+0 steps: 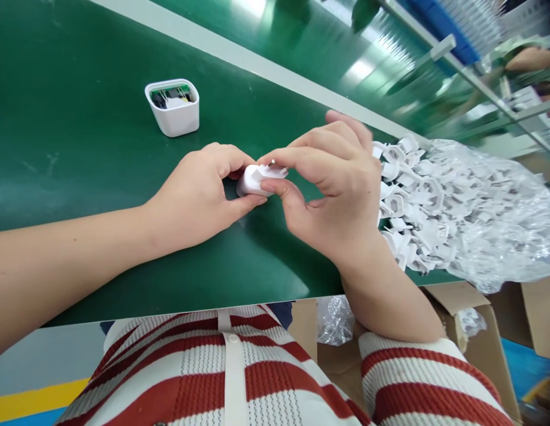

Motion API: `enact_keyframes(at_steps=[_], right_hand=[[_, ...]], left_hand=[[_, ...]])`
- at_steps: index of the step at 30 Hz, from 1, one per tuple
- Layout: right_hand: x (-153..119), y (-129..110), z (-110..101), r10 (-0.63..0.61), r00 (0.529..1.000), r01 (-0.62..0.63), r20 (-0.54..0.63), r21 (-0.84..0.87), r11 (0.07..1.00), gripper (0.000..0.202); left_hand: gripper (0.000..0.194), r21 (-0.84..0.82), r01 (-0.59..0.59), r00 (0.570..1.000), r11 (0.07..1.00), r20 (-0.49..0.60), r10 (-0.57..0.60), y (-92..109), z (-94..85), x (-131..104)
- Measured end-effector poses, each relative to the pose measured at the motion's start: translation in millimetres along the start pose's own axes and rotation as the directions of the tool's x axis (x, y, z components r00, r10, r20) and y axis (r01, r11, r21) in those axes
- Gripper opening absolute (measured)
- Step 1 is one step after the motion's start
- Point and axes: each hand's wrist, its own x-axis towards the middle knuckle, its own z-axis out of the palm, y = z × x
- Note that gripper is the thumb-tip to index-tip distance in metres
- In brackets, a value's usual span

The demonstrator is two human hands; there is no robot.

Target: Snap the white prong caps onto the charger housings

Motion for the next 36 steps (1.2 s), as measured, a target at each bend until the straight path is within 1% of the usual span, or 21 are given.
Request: enact_keyframes(at_steps=[2, 5, 12, 14, 17, 18, 20, 21, 22, 23, 24, 25, 26, 27, 28, 29, 30, 31, 33, 35, 36], right_hand=[[-0.7, -2.6, 0.6, 0.012, 1.000, -0.012, -0.014, -0.018, 1.000, 0.011], [-1.7, -6.4, -0.1, 0.027, 1.000, -0.027, -0.004, -0.066, 0.997, 0.014], [6.3, -13.5, -5.2, 0.023, 0.996, -0.007, 0.082, -0.195, 0.981, 0.022], [6.6, -12.5, -2.2, 0.013, 0.996, 0.003, 0.091, -0.181, 0.983, 0.023], [4.6, -4.0, -1.8, 0.007, 0.996, 0.002, 0.093, -0.099, 0.995, 0.022], [3.4, 1.4, -5.3, 0.007, 0.995, -0.001, 0.099, -0.066, 0.998, 0.029], [-0.4, 17.4, -19.6, 0.030, 0.993, -0.027, 0.114, -0.031, 0.999, 0.054], [-3.2, 28.3, -29.7, 0.062, 0.991, -0.057, 0.120, -0.043, 0.997, 0.065], [-6.5, 41.0, -40.8, 0.117, 0.985, -0.106, 0.128, -0.087, 0.991, 0.072], [-10.0, 55.3, -51.7, 0.197, 0.970, -0.173, 0.142, -0.166, 0.971, 0.073], [-13.3, 70.4, -61.7, 0.301, 0.942, -0.255, 0.149, -0.266, 0.930, 0.072], [-16.1, 85.6, -69.9, 0.434, 0.888, -0.354, 0.150, -0.377, 0.856, 0.073], [-18.0, 99.9, -75.9, 0.573, 0.806, -0.449, 0.148, -0.478, 0.755, 0.074], [-18.9, 112.4, -79.6, 0.689, 0.709, -0.516, 0.150, -0.555, 0.652, 0.073], [-18.6, 122.6, -81.1, 0.773, 0.615, -0.556, 0.155, -0.610, 0.564, 0.071], [-17.4, 129.9, -81.0, 0.823, 0.542, -0.572, 0.171, -0.642, 0.511, 0.067], [-15.4, 134.4, -79.8, 0.845, 0.500, -0.578, 0.189, -0.653, 0.488, 0.061], [-13.1, 136.2, -78.0, 0.850, 0.486, -0.580, 0.203, -0.653, 0.487, 0.055], [-8.5, 134.3, -74.6, 0.845, 0.494, -0.583, 0.202, -0.644, 0.495, 0.044], [-5.5, 129.5, -73.0, 0.841, 0.511, -0.590, 0.177, -0.639, 0.493, 0.036], [-4.8, 127.5, -72.8, 0.838, 0.520, -0.596, 0.166, -0.633, 0.495, 0.034]], left_hand=[[0.031, 0.003, -0.003, 1.000, 1.000, -0.003, 0.003, -0.4, 0.6, -0.1], [0.032, 0.014, -0.006, 1.000, 1.000, -0.022, 0.007, 0.2, 1.4, -0.3], [0.038, 0.068, -0.016, 0.999, 0.998, -0.029, 0.018, 2.5, 0.5, 0.9], [0.038, 0.079, -0.022, 0.999, 0.997, -0.031, 0.025, 0.7, 1.8, 1.1], [0.041, 0.062, -0.055, 0.998, 0.997, -0.022, 0.057, 3.6, 2.0, -1.6], [0.042, 0.041, -0.054, 0.998, 0.998, -0.008, 0.054, 7.8, 0.2, -3.2], [0.040, 0.002, -0.025, 0.999, 1.000, 0.025, 0.025, 21.6, -8.1, -5.5], [0.038, -0.003, -0.019, 1.000, 1.000, 0.021, 0.019, 30.1, -14.7, -5.0], [0.036, 0.010, -0.023, 1.000, 1.000, -0.006, 0.023, 38.6, -23.1, -2.2], [0.036, 0.040, -0.031, 0.997, 0.999, -0.066, 0.033, 46.0, -33.2, 3.4], [0.036, 0.083, -0.034, 0.987, 0.996, -0.151, 0.046, 51.0, -44.7, 12.4], [0.038, 0.131, -0.022, 0.967, 0.991, -0.247, 0.054, 52.7, -57.4, 24.7], [0.040, 0.174, 0.022, 0.941, 0.985, -0.337, 0.038, 50.6, -71.0, 40.0], [0.045, 0.200, 0.070, 0.910, 0.977, -0.414, 0.019, 44.6, -85.1, 57.3], [0.047, 0.220, 0.107, 0.896, 0.970, -0.444, 0.002, 35.4, -99.2, 75.5], [0.049, 0.232, 0.160, 0.905, 0.960, -0.422, -0.049, 23.7, -112.9, 93.4], [0.053, 0.238, 0.192, 0.908, 0.952, -0.411, -0.080, 10.8, -125.7, 109.9], [0.060, 0.247, 0.222, 0.902, 0.943, -0.420, -0.102, -2.4, -137.3, 124.3], [0.080, 0.285, 0.264, 0.905, 0.921, -0.403, -0.134, -26.3, -155.6, 145.6], [0.095, 0.335, 0.272, 0.915, 0.902, -0.381, -0.134, -43.3, -166.1, 158.0], [0.101, 0.347, 0.302, 0.911, 0.888, -0.381, -0.161, -48.7, -168.4, 161.5]])
